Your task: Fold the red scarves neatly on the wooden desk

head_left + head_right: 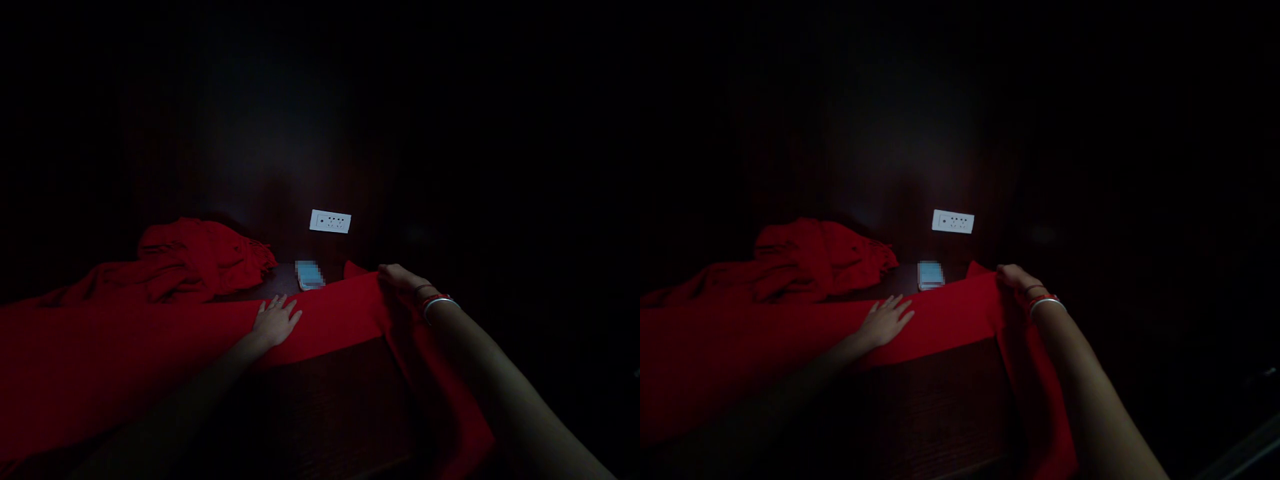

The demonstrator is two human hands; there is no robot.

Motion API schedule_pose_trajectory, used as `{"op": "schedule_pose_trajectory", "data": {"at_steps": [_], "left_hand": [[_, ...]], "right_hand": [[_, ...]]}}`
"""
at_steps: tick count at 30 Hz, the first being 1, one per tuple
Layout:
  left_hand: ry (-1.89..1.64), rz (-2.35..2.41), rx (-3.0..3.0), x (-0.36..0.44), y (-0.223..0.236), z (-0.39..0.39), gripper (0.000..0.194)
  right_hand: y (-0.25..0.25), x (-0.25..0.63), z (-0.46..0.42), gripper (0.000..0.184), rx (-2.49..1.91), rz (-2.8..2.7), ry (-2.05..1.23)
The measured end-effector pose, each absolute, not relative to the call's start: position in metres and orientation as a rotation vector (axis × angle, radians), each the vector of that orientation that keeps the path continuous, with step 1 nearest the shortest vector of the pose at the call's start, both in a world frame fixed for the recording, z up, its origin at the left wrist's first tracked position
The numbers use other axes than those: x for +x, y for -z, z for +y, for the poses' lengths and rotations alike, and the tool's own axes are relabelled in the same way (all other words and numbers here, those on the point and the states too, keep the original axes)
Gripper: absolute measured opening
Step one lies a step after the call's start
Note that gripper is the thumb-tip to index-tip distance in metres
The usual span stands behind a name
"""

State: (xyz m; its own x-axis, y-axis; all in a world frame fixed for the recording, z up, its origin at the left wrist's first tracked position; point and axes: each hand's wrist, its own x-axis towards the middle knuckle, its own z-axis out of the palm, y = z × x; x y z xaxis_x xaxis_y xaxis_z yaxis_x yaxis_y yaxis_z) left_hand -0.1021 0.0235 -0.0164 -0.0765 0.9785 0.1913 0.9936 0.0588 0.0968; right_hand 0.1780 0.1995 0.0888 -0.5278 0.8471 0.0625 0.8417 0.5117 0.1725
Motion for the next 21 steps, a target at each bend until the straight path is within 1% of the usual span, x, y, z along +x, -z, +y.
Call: {"op": "schedule_pose_trajectory", "data": {"at_steps": [4, 9, 12, 14, 17, 19, 21], "left_hand": [[0.331, -2.246, -2.079, -0.103, 0.017, 0.023, 0.050], [0.355, -2.254, -2.070, -0.106, 0.017, 0.024, 0.051], [0.337, -2.290, -2.116, -0.109, 0.015, 0.025, 0.053], [0.319, -2.322, -2.133, -0.110, 0.015, 0.026, 0.054], [0.279, -2.364, -2.141, -0.109, 0.013, 0.026, 0.055], [0.261, -2.366, -2.177, -0.110, 0.009, 0.023, 0.055], [0.236, -2.370, -2.190, -0.115, 0.001, 0.015, 0.055]], "right_hand": [[-0.121, 0.187, 0.186, 0.023, 1.443, 2.830, -0.333], [-0.182, 0.186, 0.159, 0.031, 1.255, 2.826, -0.461], [-0.216, 0.178, 0.146, 0.031, 1.271, 2.797, -0.497], [-0.225, 0.168, 0.138, 0.028, 1.333, 2.790, -0.576], [-0.206, 0.146, 0.123, 0.025, 1.374, 2.777, -0.645], [-0.174, 0.130, 0.112, 0.024, 1.350, 2.739, -0.592], [-0.137, 0.118, 0.102, 0.025, 1.362, 2.636, -0.456]]}}
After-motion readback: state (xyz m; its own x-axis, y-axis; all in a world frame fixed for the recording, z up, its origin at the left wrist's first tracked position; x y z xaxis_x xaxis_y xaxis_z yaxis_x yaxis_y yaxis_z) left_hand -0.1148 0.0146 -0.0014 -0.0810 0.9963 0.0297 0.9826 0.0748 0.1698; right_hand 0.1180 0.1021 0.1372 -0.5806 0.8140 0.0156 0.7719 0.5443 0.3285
